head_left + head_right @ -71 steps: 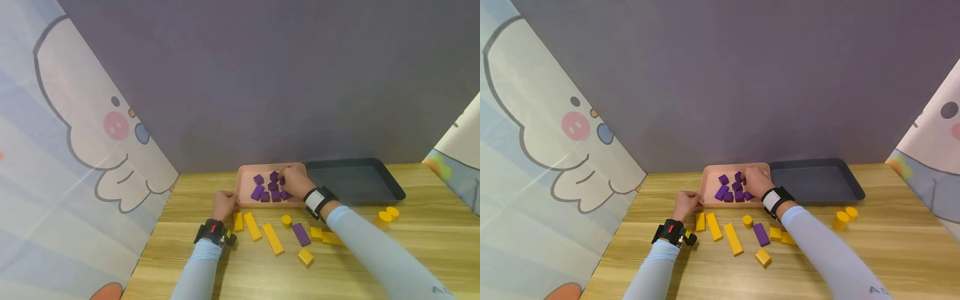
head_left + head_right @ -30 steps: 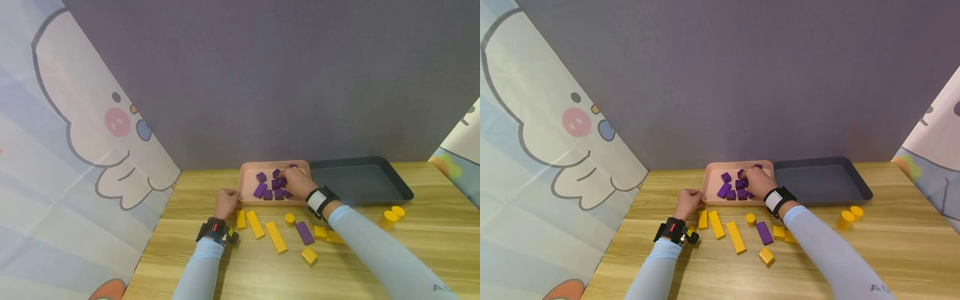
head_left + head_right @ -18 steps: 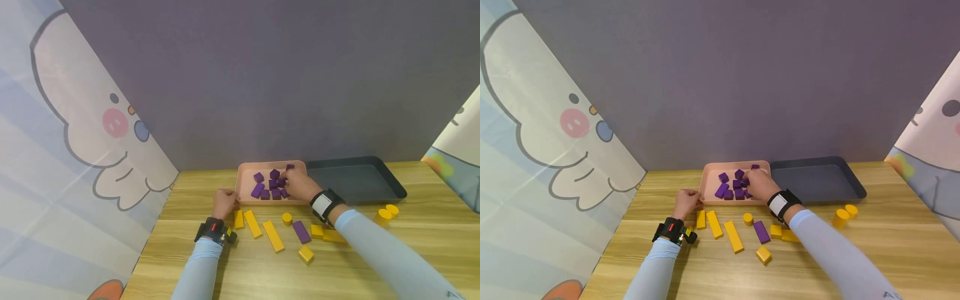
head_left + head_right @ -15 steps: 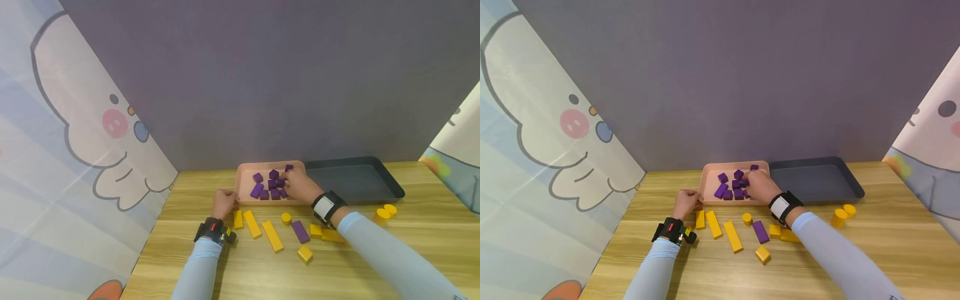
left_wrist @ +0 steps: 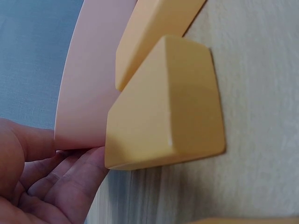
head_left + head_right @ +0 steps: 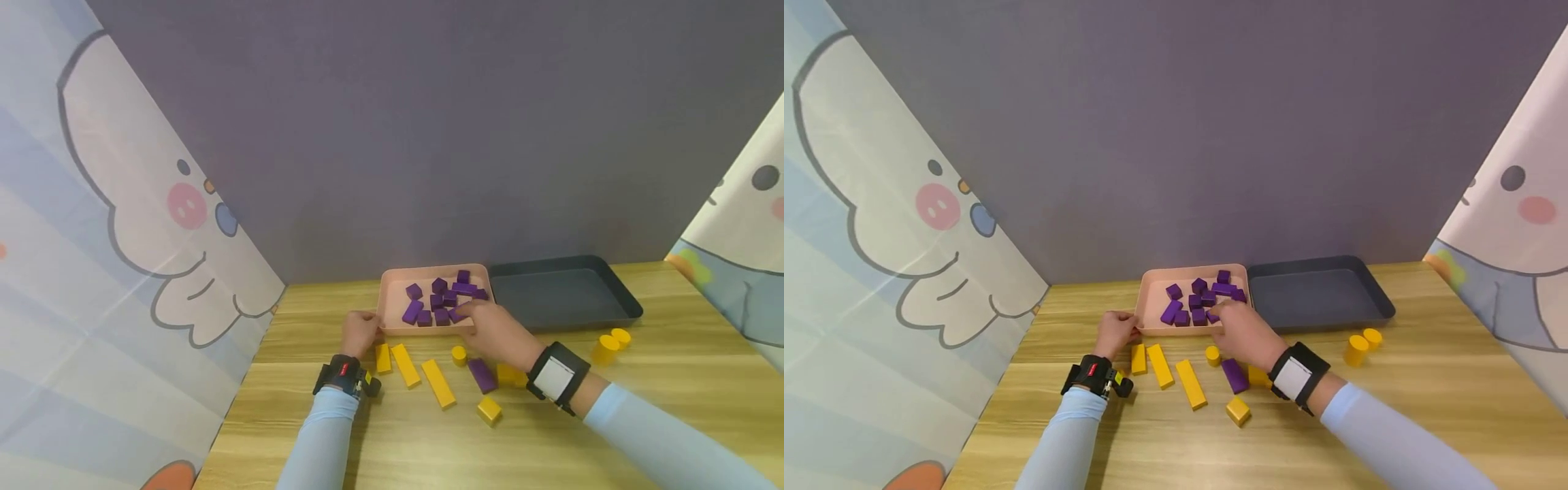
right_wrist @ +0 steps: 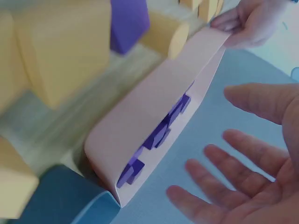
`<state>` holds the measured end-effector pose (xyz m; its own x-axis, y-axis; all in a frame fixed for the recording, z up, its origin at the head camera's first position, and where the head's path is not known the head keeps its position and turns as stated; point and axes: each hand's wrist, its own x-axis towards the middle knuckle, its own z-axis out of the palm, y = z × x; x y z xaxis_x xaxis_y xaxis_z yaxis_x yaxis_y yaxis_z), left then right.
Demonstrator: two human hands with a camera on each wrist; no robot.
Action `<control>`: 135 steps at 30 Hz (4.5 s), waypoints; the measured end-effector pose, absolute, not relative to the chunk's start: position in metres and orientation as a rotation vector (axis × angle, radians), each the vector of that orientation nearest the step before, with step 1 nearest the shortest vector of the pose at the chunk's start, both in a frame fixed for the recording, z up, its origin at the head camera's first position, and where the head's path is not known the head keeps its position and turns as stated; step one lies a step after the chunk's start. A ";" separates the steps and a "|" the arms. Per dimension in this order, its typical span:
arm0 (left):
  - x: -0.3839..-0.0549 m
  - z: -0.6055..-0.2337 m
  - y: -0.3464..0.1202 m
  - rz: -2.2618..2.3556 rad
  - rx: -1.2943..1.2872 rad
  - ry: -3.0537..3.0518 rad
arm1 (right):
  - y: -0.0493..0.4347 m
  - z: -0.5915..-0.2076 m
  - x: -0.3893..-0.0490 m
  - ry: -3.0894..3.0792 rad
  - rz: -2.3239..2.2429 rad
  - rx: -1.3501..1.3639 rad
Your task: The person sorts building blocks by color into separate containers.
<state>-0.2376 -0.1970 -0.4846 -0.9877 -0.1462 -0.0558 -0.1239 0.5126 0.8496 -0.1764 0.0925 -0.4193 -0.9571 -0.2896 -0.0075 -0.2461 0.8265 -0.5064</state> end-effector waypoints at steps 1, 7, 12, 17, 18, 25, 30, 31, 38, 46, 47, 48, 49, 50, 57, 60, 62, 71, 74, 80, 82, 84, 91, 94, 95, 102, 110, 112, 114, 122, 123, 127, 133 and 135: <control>-0.237 -0.485 -0.197 -1.520 0.247 -2.711 | 0.093 -0.419 -0.172 2.901 -0.806 -0.410; -0.239 -0.486 -0.198 -1.534 0.262 -2.728 | 0.098 -0.425 -0.156 2.829 -0.797 -0.310; -0.239 -0.487 -0.198 -1.569 0.273 -2.726 | 0.098 -0.437 -0.149 2.821 -0.786 -0.323; -0.238 -0.486 -0.198 -1.548 0.266 -2.735 | 0.097 -0.447 -0.143 2.816 -0.732 -0.346; -0.237 -0.486 -0.198 -1.545 0.262 -2.735 | 0.097 -0.448 -0.141 2.814 -0.719 -0.345; -0.236 -0.485 -0.197 -1.534 0.232 -2.717 | 0.097 -0.452 -0.134 2.809 -0.639 -0.323; -0.236 -0.485 -0.197 -1.540 0.232 -2.716 | 0.097 -0.454 -0.134 2.811 -0.604 -0.300; -0.236 -0.484 -0.197 -1.546 0.242 -2.717 | 0.097 -0.454 -0.134 2.813 -0.598 -0.299; -0.236 -0.483 -0.196 -1.567 0.277 -2.723 | 0.093 -0.455 -0.133 2.830 -0.557 -0.270; -0.235 -0.484 -0.197 -1.595 0.288 -2.709 | 0.087 -0.457 -0.134 2.856 -0.563 -0.245; -0.236 -0.485 -0.197 -1.595 0.291 -2.712 | 0.087 -0.457 -0.134 2.852 -0.571 -0.241; -0.236 -0.485 -0.197 -1.592 0.291 -2.716 | 0.087 -0.457 -0.134 2.848 -0.576 -0.239; -0.236 -0.485 -0.197 -1.592 0.295 -2.720 | 0.086 -0.457 -0.134 2.847 -0.581 -0.238; -0.236 -0.486 -0.197 -1.593 0.303 -2.722 | 0.086 -0.457 -0.134 2.846 -0.586 -0.239; -0.235 -0.484 -0.196 -1.592 0.320 -2.725 | 0.087 -0.456 -0.135 2.854 -0.635 -0.249; -0.234 -0.483 -0.196 -1.589 0.316 -2.726 | 0.091 -0.452 -0.136 2.877 -0.700 -0.288; -0.235 -0.484 -0.196 -1.591 0.313 -2.723 | 0.094 -0.447 -0.139 2.913 -0.727 -0.334; -0.236 -0.485 -0.197 -1.577 0.316 -2.722 | 0.105 -0.401 -0.161 3.035 -0.753 -0.408; -0.236 -0.484 -0.196 -1.565 0.300 -2.727 | 0.106 -0.384 -0.169 3.069 -0.767 -0.404; -0.236 -0.484 -0.197 -1.559 0.305 -2.723 | 0.107 -0.365 -0.183 3.104 -0.783 -0.378; -0.237 -0.485 -0.198 -1.554 0.298 -2.721 | 0.105 -0.364 -0.187 3.096 -0.774 -0.367; -0.237 -0.486 -0.198 -1.549 0.308 -2.721 | 0.103 -0.365 -0.192 3.083 -0.749 -0.373; -0.237 -0.486 -0.198 -1.558 0.313 -2.720 | 0.105 -0.388 -0.206 3.067 -0.593 -0.463; -0.237 -0.485 -0.196 -1.563 0.303 -2.716 | 0.108 -0.400 -0.211 3.044 -0.551 -0.514; -0.236 -0.485 -0.196 -1.564 0.310 -2.716 | 0.109 -0.403 -0.213 3.033 -0.543 -0.526; -0.236 -0.485 -0.193 -1.535 0.299 -2.717 | 0.111 -0.424 -0.226 3.006 -0.463 -0.572; -0.238 -0.486 -0.194 -1.503 0.284 -2.712 | 0.112 -0.433 -0.233 2.932 -0.499 -0.613; -0.239 -0.485 -0.193 -1.505 0.284 -2.712 | 0.113 -0.434 -0.234 2.917 -0.504 -0.620; -0.239 -0.485 -0.193 -1.493 0.281 -2.719 | 0.113 -0.435 -0.235 2.909 -0.491 -0.636; -0.239 -0.485 -0.192 -1.477 0.292 -2.736 | 0.115 -0.442 -0.239 2.891 -0.450 -0.651; -0.239 -0.485 -0.192 -1.480 0.293 -2.736 | 0.114 -0.442 -0.239 2.883 -0.455 -0.640; -0.238 -0.483 -0.190 -1.485 0.290 -2.743 | 0.116 -0.442 -0.237 2.863 -0.481 -0.597; -0.237 -0.481 -0.188 -1.469 0.283 -2.754 | 0.119 -0.440 -0.235 2.860 -0.486 -0.575; -0.237 -0.480 -0.187 -1.463 0.282 -2.756 | 0.120 -0.439 -0.234 2.861 -0.482 -0.570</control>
